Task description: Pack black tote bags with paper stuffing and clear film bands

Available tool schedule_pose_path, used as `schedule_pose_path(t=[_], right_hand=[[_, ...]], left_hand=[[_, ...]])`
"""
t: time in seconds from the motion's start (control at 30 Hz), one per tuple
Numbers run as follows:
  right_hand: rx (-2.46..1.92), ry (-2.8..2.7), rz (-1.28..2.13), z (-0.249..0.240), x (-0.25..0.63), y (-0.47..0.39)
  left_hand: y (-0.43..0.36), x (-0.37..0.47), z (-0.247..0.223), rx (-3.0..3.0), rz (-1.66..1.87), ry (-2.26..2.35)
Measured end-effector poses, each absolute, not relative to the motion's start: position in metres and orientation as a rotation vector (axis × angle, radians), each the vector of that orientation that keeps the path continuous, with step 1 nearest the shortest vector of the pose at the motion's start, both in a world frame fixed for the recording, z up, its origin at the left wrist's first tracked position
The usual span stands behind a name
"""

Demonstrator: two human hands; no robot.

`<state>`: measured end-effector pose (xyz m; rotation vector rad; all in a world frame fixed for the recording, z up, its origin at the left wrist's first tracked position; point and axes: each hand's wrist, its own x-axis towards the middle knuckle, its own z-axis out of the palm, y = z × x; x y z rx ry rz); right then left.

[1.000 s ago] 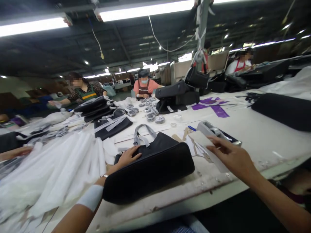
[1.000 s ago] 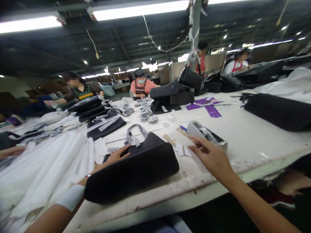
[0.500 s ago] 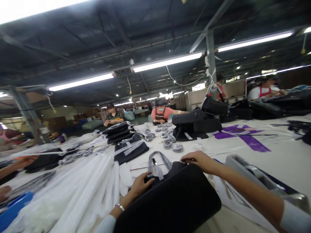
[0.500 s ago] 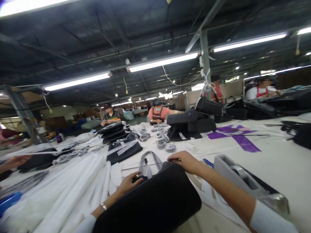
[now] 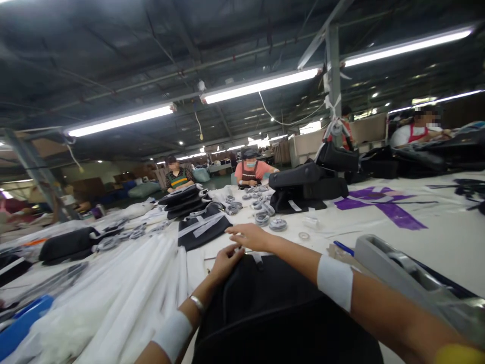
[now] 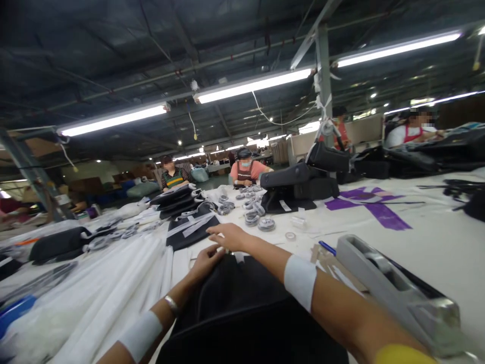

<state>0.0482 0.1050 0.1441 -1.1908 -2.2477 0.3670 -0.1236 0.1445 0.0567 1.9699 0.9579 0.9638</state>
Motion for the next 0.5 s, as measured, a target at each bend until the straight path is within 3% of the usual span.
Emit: schedule_pose_path(t=[0.2, 0.5], right_hand=[[-1.243, -2.101, 0.44, 0.104, 0.063, 0.115], [-1.235, -2.075, 0.533, 0.114, 0.058, 0.116]], left_hand=[[0.153, -0.126, 0.078, 1.733, 1.279, 0.951], [0.132, -0.145, 0.091, 1.768, 1.27, 1.079]])
